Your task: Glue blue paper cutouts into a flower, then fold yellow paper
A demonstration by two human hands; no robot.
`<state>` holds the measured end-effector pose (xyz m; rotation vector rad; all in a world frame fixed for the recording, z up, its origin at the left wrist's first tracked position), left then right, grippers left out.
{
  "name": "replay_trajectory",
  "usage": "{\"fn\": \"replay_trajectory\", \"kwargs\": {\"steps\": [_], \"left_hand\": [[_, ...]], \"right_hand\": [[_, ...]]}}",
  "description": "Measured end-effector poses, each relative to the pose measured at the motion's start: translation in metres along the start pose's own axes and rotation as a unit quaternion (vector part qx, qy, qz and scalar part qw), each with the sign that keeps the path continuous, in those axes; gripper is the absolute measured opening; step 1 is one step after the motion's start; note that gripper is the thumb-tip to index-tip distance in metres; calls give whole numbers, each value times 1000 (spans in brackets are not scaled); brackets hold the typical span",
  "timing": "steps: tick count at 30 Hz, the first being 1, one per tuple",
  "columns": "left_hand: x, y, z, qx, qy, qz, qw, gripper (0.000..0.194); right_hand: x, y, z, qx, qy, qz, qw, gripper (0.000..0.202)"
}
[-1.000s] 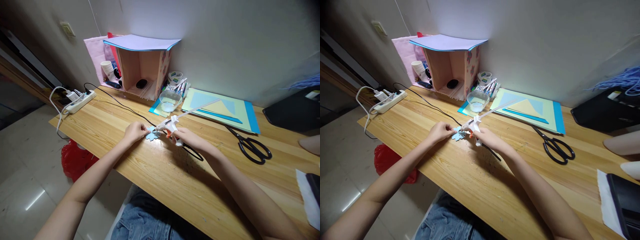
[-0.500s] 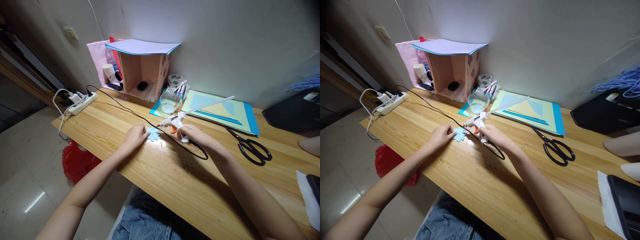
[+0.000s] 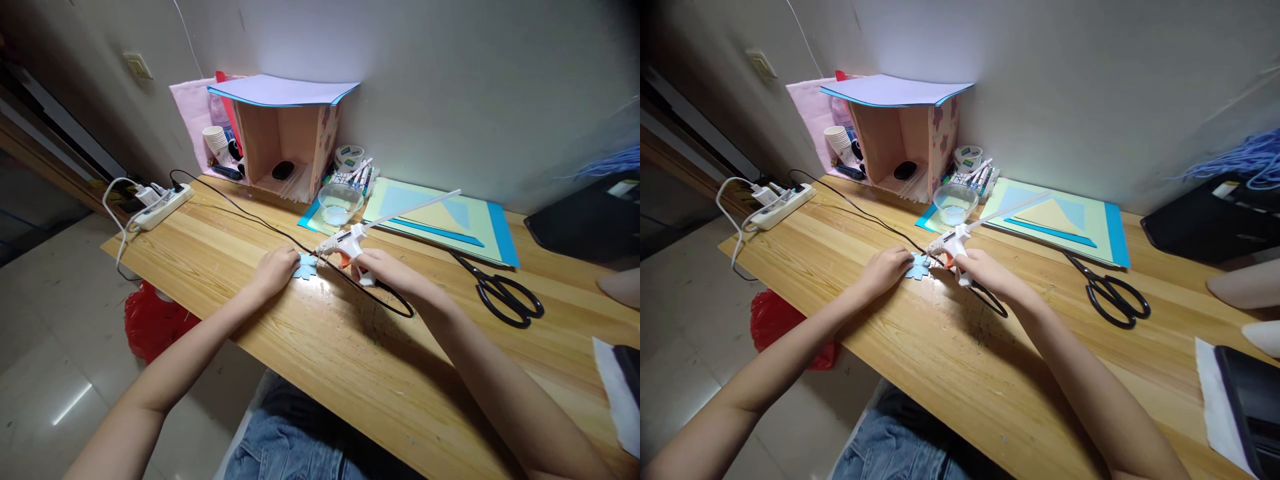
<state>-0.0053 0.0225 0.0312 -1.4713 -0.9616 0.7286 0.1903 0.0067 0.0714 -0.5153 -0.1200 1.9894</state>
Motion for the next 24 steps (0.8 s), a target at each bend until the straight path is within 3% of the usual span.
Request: {"fn": "replay_trajectory", "kwargs": {"steps": [10,24], "left_hand": [[1,1,0,45,33,-1,998,29],[11,-4,-10,49,-70,67,994,27]], "right_hand": [[1,0,1,9,2,-1,1000,17],[-1,0,5,19,21,-9,1000,14]]}}
Point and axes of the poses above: each hand's wrist, its own x-axis towards the middle knuckle, its own y-axis out of the palm, z = x × y, the point moved 4 cm from there along x, towards the middle knuckle, and after that the axes turned 3 degrees about x, right-handed, at the moved point
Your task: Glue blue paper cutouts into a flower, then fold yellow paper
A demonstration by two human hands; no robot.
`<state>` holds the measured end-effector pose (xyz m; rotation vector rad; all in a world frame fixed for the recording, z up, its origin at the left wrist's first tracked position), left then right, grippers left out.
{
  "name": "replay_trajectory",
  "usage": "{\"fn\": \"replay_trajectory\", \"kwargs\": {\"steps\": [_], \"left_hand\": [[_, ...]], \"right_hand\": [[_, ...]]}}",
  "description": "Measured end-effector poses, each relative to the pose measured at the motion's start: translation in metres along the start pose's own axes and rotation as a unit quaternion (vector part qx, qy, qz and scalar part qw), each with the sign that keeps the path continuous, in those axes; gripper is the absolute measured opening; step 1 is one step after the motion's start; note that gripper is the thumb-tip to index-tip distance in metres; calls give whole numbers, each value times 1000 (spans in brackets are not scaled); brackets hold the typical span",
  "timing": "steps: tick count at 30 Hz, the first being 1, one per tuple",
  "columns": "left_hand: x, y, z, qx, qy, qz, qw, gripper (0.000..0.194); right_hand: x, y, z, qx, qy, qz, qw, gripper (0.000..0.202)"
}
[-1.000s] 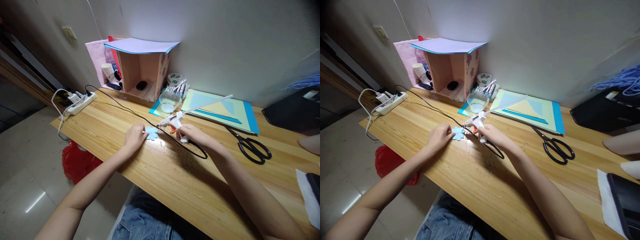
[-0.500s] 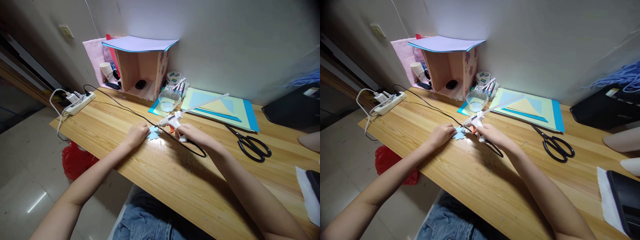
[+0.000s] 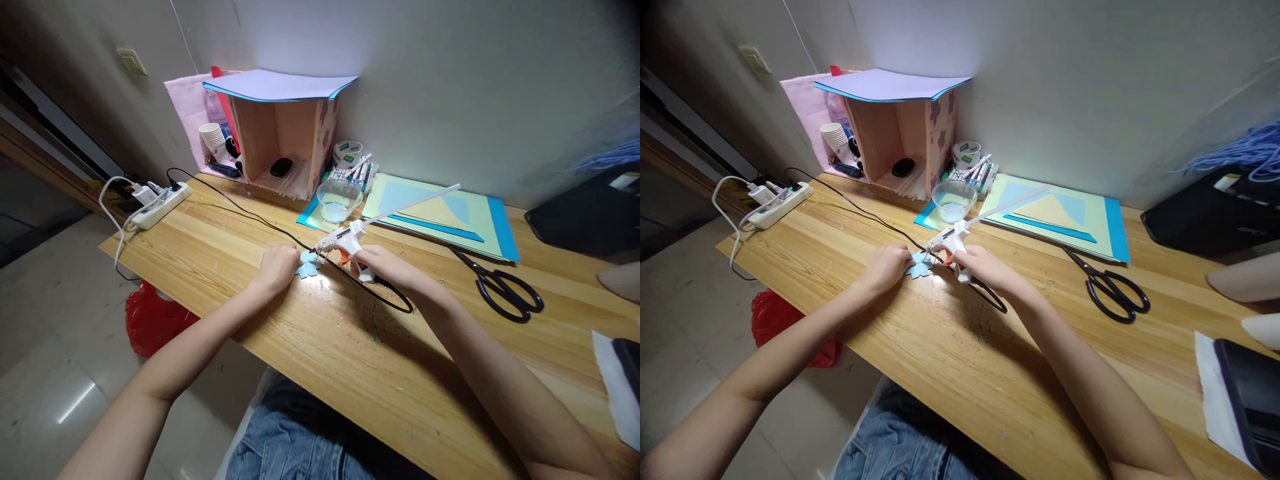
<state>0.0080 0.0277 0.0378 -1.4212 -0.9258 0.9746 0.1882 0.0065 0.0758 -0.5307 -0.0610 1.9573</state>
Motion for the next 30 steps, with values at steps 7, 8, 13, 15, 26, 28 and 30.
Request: {"fn": "replay_trajectory", "kwargs": {"steps": [7,8,13,15,26,28,30], "left_hand": [[0,-2,-1,5,-6,-3,1000,25],[0,-2,-1,4,-7,-4,1000,25],[-2,-1,-3,13,-19,-11,1000,26],[-2,0,-6,20,-21,-15,999,26],[-10,5,5,-73,-57,-78,993,25],[-13,6,11,-112,-69,-96,987,22],[-14,7,15,-144,-83,-103,981,21]], "right_hand": [[1,0,-2,-7,-12,3,1000,14],[1,0,-2,-8,-14,2,1000,15],[0,-1,-1,-12,-21,-1,1000,17],[-1,-2,1,-11,-22,-3,1000,16],[1,2,-4,-2,-36,11,999,16],[4,6,-9,3,-41,19,999,16],[7,12,-14,9,-42,27,999,18]]}}
Point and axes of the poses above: each hand's wrist, its own x-axis towards the middle knuckle, its own y-axis out of the palm, z = x × y, the point moved 4 cm from there along x, towards the middle knuckle, and after that the axes turned 3 degrees about x, right-handed, at the moved point
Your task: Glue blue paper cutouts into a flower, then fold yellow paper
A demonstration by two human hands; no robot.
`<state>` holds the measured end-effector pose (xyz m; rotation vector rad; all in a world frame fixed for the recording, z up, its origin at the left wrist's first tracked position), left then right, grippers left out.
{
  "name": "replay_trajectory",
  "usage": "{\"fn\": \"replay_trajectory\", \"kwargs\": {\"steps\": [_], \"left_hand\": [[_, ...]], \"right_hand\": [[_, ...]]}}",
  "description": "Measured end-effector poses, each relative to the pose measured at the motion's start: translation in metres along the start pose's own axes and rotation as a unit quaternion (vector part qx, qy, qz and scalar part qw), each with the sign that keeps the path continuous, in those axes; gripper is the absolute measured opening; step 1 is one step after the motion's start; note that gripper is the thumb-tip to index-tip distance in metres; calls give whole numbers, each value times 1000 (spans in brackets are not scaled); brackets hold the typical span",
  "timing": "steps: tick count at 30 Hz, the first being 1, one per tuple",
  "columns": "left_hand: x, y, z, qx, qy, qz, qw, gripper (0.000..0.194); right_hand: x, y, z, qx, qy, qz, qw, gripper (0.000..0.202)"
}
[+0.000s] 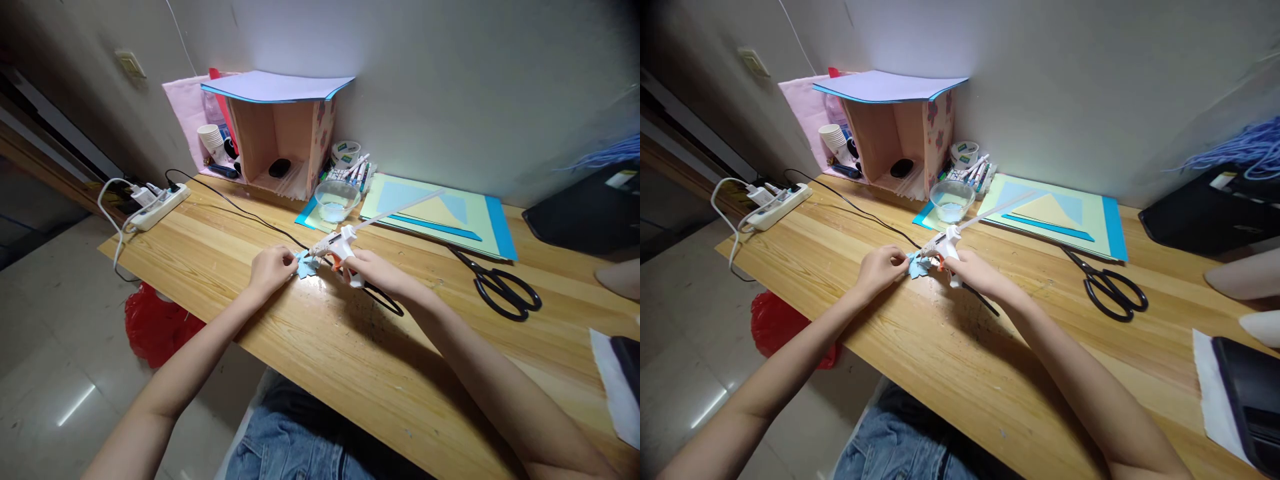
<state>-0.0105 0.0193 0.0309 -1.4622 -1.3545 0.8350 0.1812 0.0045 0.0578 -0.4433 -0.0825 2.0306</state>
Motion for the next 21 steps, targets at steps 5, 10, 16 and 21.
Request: {"fn": "replay_trajectory", "kwargs": {"steps": [5,10,16,21], "left_hand": [[0,4,4,-55,-18,-3,998,21],[1,7,6,-55,-14,-13,998,21],[2,9,8,-60,-11,-11,998,22],[0,8,8,-59,-11,-10,998,22]], "right_hand": [[4,11,-9,-2,-8,9,1000,21],[6,14,-10,-27,-2,2,1000,22],[9,16,-17,-31,-1,-4,1000,20],[8,17,-17,-33,1,-3,999,22]]}}
Point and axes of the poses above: each hand's wrist, its own x-axis towards the middle knuckle, its own y-axis out of the palm, z = x × y, the point moved 4 cm from there along x, towards the middle knuckle, and after that the axes turned 3 degrees about x, right-handed, at the moved point
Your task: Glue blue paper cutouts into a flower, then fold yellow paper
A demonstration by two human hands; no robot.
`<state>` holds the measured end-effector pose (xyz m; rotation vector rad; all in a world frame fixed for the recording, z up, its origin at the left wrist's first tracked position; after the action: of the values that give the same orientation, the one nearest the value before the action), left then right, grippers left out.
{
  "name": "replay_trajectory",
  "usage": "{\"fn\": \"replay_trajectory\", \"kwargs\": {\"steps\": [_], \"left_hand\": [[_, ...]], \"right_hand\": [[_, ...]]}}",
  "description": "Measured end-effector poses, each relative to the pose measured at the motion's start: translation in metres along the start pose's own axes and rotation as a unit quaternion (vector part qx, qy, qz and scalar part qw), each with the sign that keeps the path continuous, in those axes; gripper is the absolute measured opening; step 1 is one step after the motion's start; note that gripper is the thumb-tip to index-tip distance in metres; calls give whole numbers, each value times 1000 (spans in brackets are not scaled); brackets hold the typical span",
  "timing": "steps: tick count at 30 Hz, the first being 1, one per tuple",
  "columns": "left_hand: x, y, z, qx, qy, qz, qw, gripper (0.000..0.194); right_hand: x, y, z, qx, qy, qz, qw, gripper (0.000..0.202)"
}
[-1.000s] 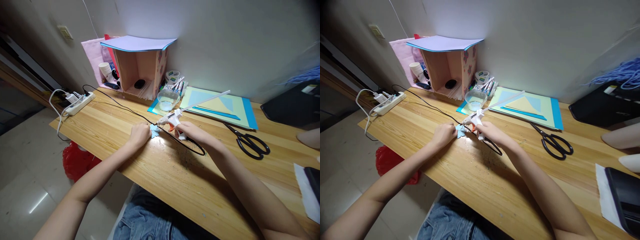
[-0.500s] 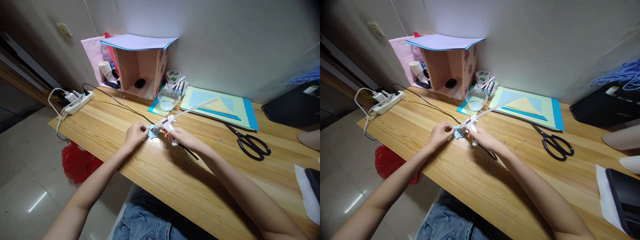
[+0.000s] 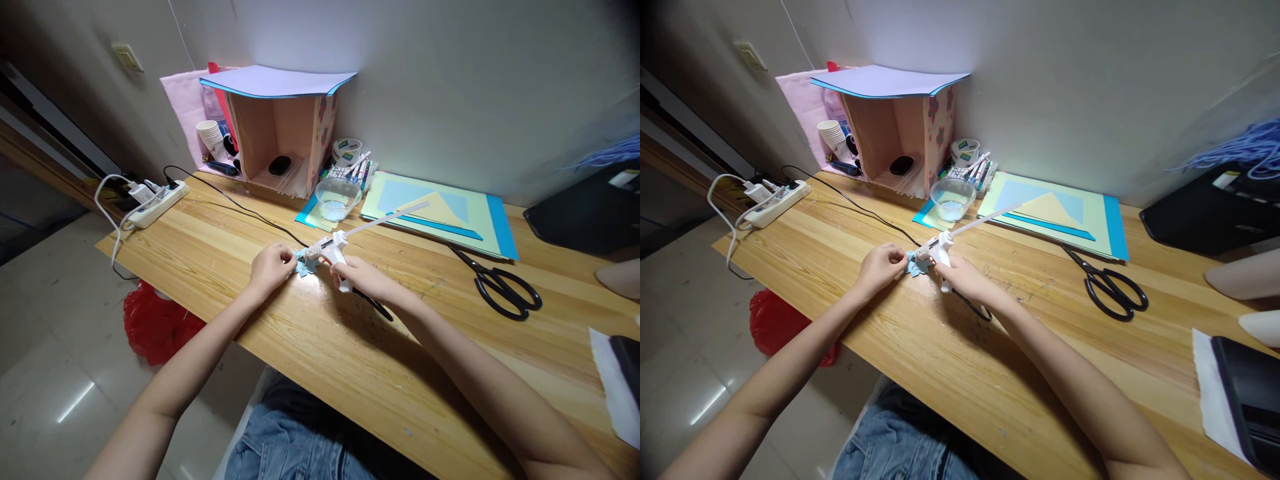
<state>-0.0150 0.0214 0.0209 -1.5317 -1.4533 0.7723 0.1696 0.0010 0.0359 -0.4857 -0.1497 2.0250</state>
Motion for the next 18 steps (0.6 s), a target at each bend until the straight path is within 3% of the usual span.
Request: {"fn": "replay_trajectory", "kwargs": {"steps": [18], "left_hand": [[-3,-2,-2,13,11,2,1000,25]], "right_hand": [[-2,-5,3,14,21,-1,1000,22]]}}
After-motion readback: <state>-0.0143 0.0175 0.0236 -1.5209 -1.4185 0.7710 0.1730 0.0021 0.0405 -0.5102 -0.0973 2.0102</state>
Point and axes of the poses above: each hand's wrist, its own x-axis towards the middle knuckle, its own y-axis out of the palm, z = x × y, the point moved 4 cm from there along x, towards the middle knuckle, and after that the axes turned 3 degrees about x, right-handed, at the moved point
